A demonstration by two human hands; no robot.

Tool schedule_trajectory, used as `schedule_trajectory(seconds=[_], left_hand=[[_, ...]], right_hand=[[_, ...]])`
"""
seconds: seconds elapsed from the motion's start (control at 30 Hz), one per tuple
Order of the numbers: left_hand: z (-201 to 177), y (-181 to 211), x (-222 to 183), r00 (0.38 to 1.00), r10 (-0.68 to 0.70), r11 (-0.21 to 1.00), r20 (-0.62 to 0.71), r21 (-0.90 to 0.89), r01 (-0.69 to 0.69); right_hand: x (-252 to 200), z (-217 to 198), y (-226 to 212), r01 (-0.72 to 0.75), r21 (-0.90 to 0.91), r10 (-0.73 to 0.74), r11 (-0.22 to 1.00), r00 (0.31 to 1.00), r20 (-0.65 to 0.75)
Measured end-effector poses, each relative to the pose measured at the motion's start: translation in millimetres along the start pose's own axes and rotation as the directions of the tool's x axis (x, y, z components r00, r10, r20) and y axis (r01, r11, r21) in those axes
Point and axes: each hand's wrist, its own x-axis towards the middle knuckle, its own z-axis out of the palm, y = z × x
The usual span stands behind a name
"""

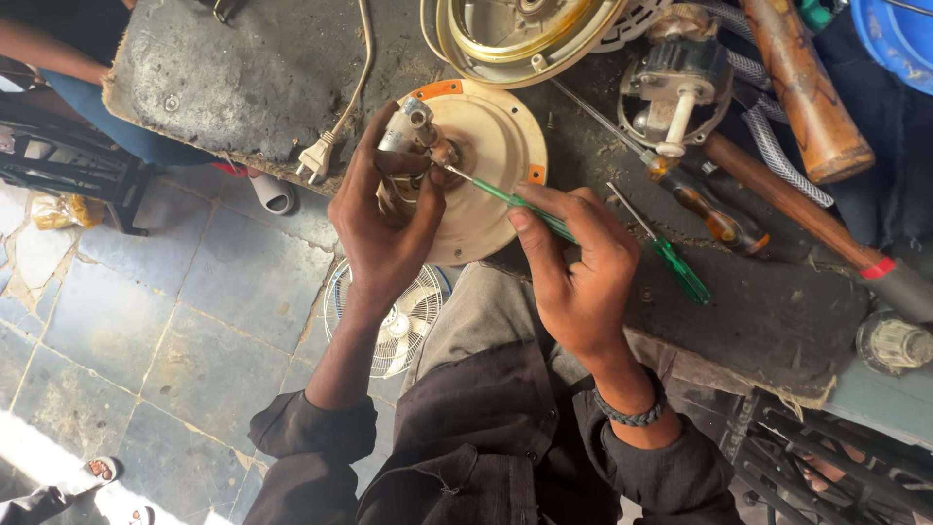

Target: The person disassembles a ceiling fan motor housing, removes the central bearing, and then works on the fan's capacitor and wiring. They use a screwdriver to pry and adjust components, handling wires and small parts on a cluttered workbench.

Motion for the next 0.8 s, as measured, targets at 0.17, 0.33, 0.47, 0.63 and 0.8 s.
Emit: schedule_trajectory(seconds=[0.17, 0.33, 0.47, 0.63, 0.8], left_hand=[[0, 1, 0, 0.999, 0.035, 0.999, -0.003, 0.015, -0.035], [0, 0, 3, 1.000, 0.013, 1.000, -0.004, -0.016, -0.013], [-2, -1, 3, 1.000, 0.012, 1.000, 0.002, -0.021, -0.012], [0, 0, 4, 1.000, -0.009, 0.997, -0.018, -0.073, 0.008], [-2, -1, 7, 0.988, 0.148, 0.988, -0.053, -0.029, -0.150]], right_hand=[[1, 0, -2, -0.036, -0.018, 0.036, 0.999, 0.999, -0.001], [9, -1, -1, 0.028, -0.068, -0.026, 0.997, 0.999, 0.037], [13, 3, -4, 0.034, -0.121, -0.028, 0.992, 0.998, 0.049], [19, 3, -5, -0.103, -0.264, 0.135, 0.959, 0.985, 0.107], [19, 6, -11, 0.141, -0.212, -0.126, 0.967, 0.988, 0.084]])
